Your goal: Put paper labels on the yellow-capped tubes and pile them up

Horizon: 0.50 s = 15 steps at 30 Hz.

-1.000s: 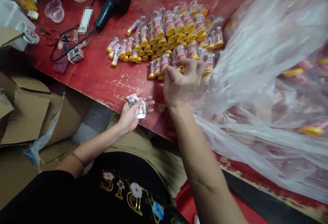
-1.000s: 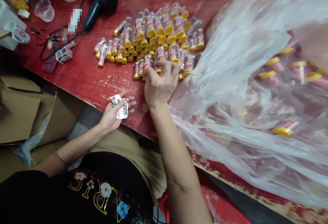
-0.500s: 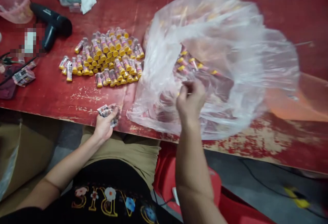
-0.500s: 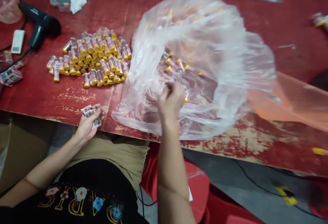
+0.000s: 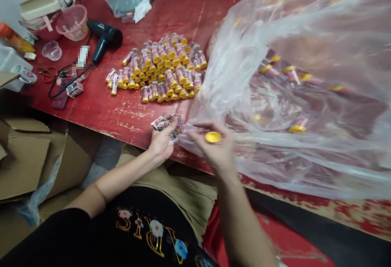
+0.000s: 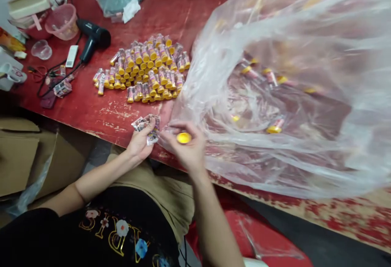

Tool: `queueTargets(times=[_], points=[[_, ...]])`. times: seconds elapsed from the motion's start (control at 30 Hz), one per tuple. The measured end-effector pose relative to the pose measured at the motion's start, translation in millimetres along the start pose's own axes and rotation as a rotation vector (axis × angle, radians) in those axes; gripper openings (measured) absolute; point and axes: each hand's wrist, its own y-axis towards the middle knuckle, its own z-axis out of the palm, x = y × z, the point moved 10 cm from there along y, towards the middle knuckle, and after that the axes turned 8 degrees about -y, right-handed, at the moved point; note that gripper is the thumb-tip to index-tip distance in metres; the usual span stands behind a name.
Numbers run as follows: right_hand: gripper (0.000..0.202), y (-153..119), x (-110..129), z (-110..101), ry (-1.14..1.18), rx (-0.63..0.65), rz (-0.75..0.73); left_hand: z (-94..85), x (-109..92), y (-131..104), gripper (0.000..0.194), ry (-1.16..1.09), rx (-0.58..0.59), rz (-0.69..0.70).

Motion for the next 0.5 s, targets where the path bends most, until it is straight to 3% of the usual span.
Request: queueTargets(times=[0.1, 0.3, 0.5], points=[[0.036, -34, 6, 41, 0.116, 0.006, 0.072, -1.4, -8, -7, 0.03, 0.002, -0.012, 0.061], [0.042, -29, 10, 46, 0.104, -0.039, 0.132, -20.2, -16, -17, 0.054, 0.026, 0.014, 0.028], [0.045, -28, 20, 53, -0.049, -0.034, 0.037, -37.2, -27, -5, 0.069, 0.049, -0.018, 0.169]])
